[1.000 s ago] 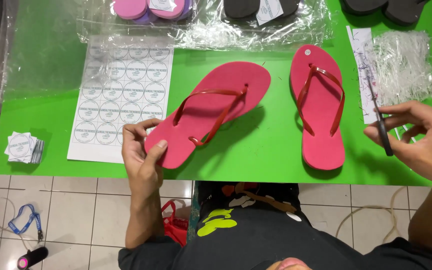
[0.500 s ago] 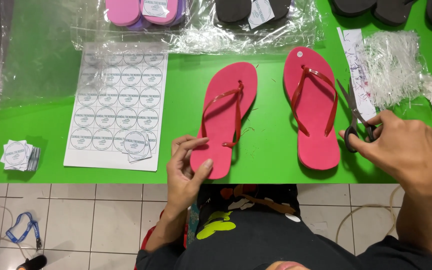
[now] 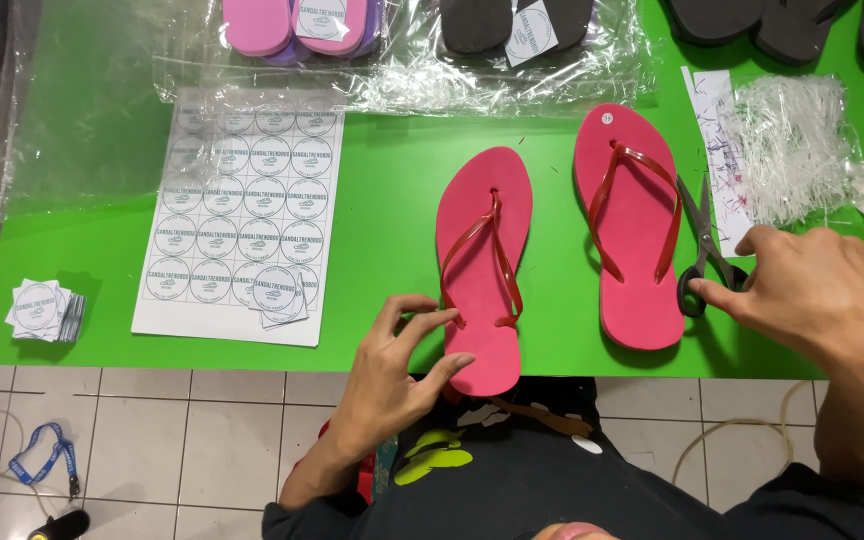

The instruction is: Trimming loose threads from flip-flops, inspecting them, and packaging them into plastic bags with labels.

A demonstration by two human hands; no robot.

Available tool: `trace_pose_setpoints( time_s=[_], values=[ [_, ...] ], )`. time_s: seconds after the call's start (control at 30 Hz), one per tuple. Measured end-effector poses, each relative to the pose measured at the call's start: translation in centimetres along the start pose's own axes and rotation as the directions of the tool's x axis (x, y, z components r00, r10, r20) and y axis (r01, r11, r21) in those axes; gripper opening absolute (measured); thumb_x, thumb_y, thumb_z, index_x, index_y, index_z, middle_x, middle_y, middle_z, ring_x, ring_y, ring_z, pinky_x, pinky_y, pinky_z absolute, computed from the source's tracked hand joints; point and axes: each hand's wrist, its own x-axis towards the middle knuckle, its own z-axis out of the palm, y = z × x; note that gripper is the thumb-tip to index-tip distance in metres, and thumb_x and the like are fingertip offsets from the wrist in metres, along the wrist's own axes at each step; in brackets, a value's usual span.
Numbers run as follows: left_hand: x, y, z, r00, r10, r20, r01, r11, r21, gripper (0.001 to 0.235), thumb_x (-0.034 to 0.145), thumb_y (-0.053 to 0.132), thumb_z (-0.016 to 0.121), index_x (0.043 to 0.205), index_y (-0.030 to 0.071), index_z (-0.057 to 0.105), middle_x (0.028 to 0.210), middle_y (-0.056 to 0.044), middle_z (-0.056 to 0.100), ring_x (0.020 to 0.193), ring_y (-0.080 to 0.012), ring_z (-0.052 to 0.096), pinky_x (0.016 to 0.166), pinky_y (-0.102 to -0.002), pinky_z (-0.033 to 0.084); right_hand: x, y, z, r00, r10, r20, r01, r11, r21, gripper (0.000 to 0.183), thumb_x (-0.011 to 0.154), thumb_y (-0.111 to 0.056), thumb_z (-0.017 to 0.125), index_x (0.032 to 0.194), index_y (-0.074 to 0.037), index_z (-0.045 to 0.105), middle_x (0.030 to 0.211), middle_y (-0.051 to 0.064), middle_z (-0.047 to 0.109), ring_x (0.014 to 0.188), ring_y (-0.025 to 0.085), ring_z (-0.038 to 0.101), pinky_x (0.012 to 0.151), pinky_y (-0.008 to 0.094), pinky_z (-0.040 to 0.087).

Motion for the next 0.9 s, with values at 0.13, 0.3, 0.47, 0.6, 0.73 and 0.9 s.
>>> trace_pose_setpoints(
  time_s=[0.13,0.3,0.47,0.6,0.73,0.9],
  values=[
    [0.8,-0.9,-1.6,0.989,0.116,-0.093,-0.097,0.977,0.192,0.048,0.092,0.042,0.073,0.125,0.008,0.064,0.115,-0.014,0.061,0.102,-0.028,0.066,0.08,-0.043,0.059,1.8,0.6,0.9,0.965,-0.1,-0.242,0.104,0.995,0.003,0.088,0.083,-0.085,0.048,0.15,-0.028,0.055,0.094,-0.012,0.086,0.109,0.028,0.08,0.095,0.056,0.063],
    [4.6,0.3,-2.4,0.958,0.273,0.089,-0.285,0.866,0.411,0.061,0.092,0.017,0.074,0.146,0.002,0.048,0.122,-0.019,0.063,0.107,-0.0304,0.064,0.092,-0.044,0.055,5.9,-3.5,-2.2,0.546,-0.538,-0.643,0.661,0.748,-0.064,0.06,0.089,-0.019,0.07,0.147,-0.011,0.059,0.143,0.009,0.061,0.128,0.03,0.058,0.081,0.05,0.065],
    [9.4,-1.4,-0.3,0.955,0.252,0.158,-0.296,0.859,0.418,0.065,0.081,0.004,0.066,0.143,-0.002,0.049,0.126,-0.022,0.062,0.109,-0.0347,0.064,0.093,-0.047,0.054,10.1,-5.6,-1.2,0.602,-0.557,-0.572,0.587,0.795,-0.155,0.03,0.106,-0.012,0.052,0.134,-0.008,0.058,0.133,0.011,0.063,0.117,0.028,0.062,0.073,0.047,0.066],
    [12.7,-1.4,1.8,0.958,0.125,0.259,-0.238,0.848,0.473,0.063,0.089,0.019,0.064,0.146,-0.001,0.045,0.112,-0.018,0.06,0.093,-0.0328,0.062,0.071,-0.047,0.058,10.3,-6.3,-0.2,0.516,-0.575,-0.634,0.587,0.777,-0.227,0.021,0.108,-0.019,0.056,0.121,-0.004,0.06,0.116,0.014,0.067,0.098,0.025,0.067,0.065,0.037,0.07],
    [15.0,-2.1,3.3,0.964,0.062,0.26,-0.184,0.859,0.478,0.065,0.082,0.006,0.063,0.143,-0.006,0.045,0.116,-0.018,0.051,0.085,-0.038,0.064,0.062,-0.059,0.057,10.7,-8.0,2.6,0.306,-0.491,-0.816,0.551,0.79,-0.269,0.016,0.1,-0.01,0.059,0.111,-0.02,0.064,0.109,-0.002,0.06,0.103,0.02,0.068,0.059,0.033,0.062],
    [15.8,-2.9,4.9,0.953,0.046,0.298,-0.172,0.895,0.411,0.041,0.072,-0.018,0.056,0.108,-0.004,0.046,0.114,-0.018,0.044,0.066,-0.0523,0.069,0.062,-0.061,0.058,7.9,-8.7,1.4,0.333,-0.536,-0.776,0.608,0.751,-0.258,0.017,0.102,-0.01,0.055,0.113,-0.019,0.063,0.11,0.001,0.055,0.102,0.025,0.067,0.062,0.037,0.063]
  ],
)
